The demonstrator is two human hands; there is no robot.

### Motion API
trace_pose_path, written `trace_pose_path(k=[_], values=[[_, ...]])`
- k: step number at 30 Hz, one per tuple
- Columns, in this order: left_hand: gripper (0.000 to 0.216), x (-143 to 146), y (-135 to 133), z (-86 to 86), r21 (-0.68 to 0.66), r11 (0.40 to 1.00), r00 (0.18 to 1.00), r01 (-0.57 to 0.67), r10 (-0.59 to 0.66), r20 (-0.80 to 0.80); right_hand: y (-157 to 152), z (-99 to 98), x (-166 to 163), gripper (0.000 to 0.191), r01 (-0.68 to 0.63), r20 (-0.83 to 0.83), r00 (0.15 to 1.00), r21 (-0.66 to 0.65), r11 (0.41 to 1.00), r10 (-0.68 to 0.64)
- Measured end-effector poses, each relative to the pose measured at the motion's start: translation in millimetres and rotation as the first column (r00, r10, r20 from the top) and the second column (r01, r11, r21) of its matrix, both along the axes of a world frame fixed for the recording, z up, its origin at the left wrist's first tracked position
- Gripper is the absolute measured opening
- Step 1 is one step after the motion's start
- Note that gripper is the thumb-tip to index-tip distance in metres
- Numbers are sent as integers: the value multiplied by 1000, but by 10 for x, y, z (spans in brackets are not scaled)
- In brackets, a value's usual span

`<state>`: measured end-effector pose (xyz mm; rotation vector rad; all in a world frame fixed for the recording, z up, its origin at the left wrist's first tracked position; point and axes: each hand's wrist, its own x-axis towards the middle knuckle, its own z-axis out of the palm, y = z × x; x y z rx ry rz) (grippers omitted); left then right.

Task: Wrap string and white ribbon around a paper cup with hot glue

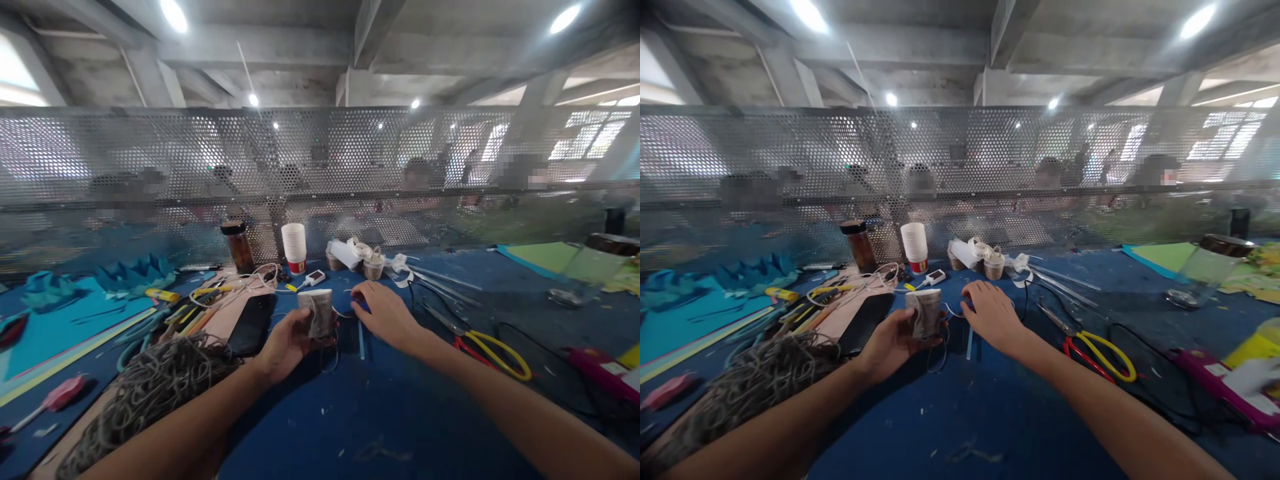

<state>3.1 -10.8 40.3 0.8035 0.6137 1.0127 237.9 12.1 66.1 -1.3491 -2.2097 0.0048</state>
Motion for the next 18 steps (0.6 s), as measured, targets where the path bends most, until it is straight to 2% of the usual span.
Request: trace_pose_path(k=[3,5,11,18], values=[[37,-8,13,-19,-11,999,999,43,-43,17,91,-92,176,17,125,369,922,9,992,-119],[38,-16,31,-47,-10,997,996,76,-76,37,109,-178,248,20,167,467,871,4,986,-149],[40,-28,51,-75,-44,993,993,113,-112,20,105,-342,259,22,187,501,851,-9,982,-157],[37,-40,64,-88,-55,996,996,64,-67,-66,119,-300,245,35,173,442,883,13,985,-161]])
